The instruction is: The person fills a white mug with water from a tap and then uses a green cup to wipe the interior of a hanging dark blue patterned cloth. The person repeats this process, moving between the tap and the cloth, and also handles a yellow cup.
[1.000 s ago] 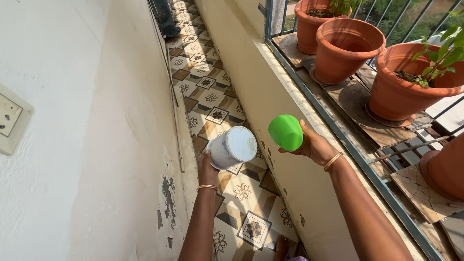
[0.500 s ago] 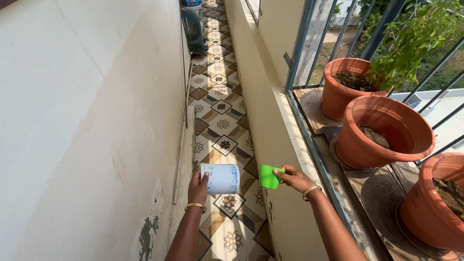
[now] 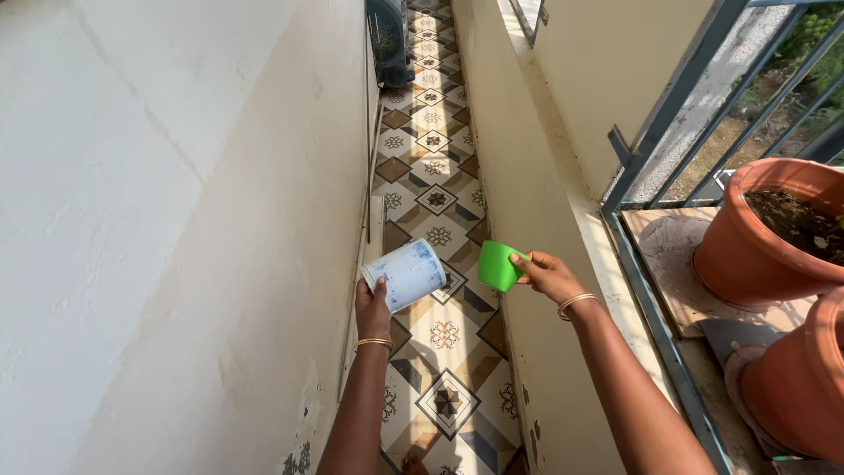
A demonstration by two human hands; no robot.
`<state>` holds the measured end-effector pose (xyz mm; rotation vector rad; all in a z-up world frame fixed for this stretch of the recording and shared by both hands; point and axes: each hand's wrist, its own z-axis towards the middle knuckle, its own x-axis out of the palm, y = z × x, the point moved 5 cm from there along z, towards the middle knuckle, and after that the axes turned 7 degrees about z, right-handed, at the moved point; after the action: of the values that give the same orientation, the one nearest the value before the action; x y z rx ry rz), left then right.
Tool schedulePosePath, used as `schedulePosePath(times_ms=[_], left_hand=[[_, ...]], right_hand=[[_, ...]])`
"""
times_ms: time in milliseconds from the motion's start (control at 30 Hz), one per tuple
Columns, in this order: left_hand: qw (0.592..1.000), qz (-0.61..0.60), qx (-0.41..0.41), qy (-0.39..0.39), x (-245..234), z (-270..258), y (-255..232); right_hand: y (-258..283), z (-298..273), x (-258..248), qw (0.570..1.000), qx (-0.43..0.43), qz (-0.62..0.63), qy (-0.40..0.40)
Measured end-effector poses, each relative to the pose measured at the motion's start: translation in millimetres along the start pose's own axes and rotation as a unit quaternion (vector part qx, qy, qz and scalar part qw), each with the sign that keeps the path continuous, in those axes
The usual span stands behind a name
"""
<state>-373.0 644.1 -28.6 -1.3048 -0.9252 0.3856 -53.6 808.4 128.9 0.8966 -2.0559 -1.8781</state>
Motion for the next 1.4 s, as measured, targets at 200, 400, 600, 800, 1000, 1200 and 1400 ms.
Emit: schedulePosePath(times_ms=[200,400,600,800,1000,1200,1400], left_hand=[[0.999,0.031,-0.028,0.026,8.9,120.7,11.8],[0.989,-0.141,-0.006,0.049,51.4,205.9,-60.2],[0.991,-0.117,-0.018,0.061,100.3,272.0,-69.3],[0.996,-0.075,-0.034,0.022,117.6,346.3,-30.5],[0.991,-0.096,-0.054,-0.078,120.2,421.8,-18.1],[0.985,-0.108,-0.067,-0.119,145.7,489.5,4.1],[0.993,-0.103,0.037,-0.053,196.0,640.2,-29.9]], right_hand=[[34.2,76.4,-7.8,0.995,0.011,-0.063,-0.081],[99.7,128.1,-17.0,0.993,-0.097,0.024,-0.069],[148.3,194.0,-38.2,0.934,-0.079,0.347,-0.023],[47.0,348.0,-33.0,0.980,0.040,-0.159,-0.110],[7.4,478.9,-52.1,0.983,0.062,-0.124,-0.121],[40.1,595.2,-58.8,0.992,0.078,-0.004,-0.096],[173.9,683.4,-47.7,0.975,0.008,0.220,-0.023]])
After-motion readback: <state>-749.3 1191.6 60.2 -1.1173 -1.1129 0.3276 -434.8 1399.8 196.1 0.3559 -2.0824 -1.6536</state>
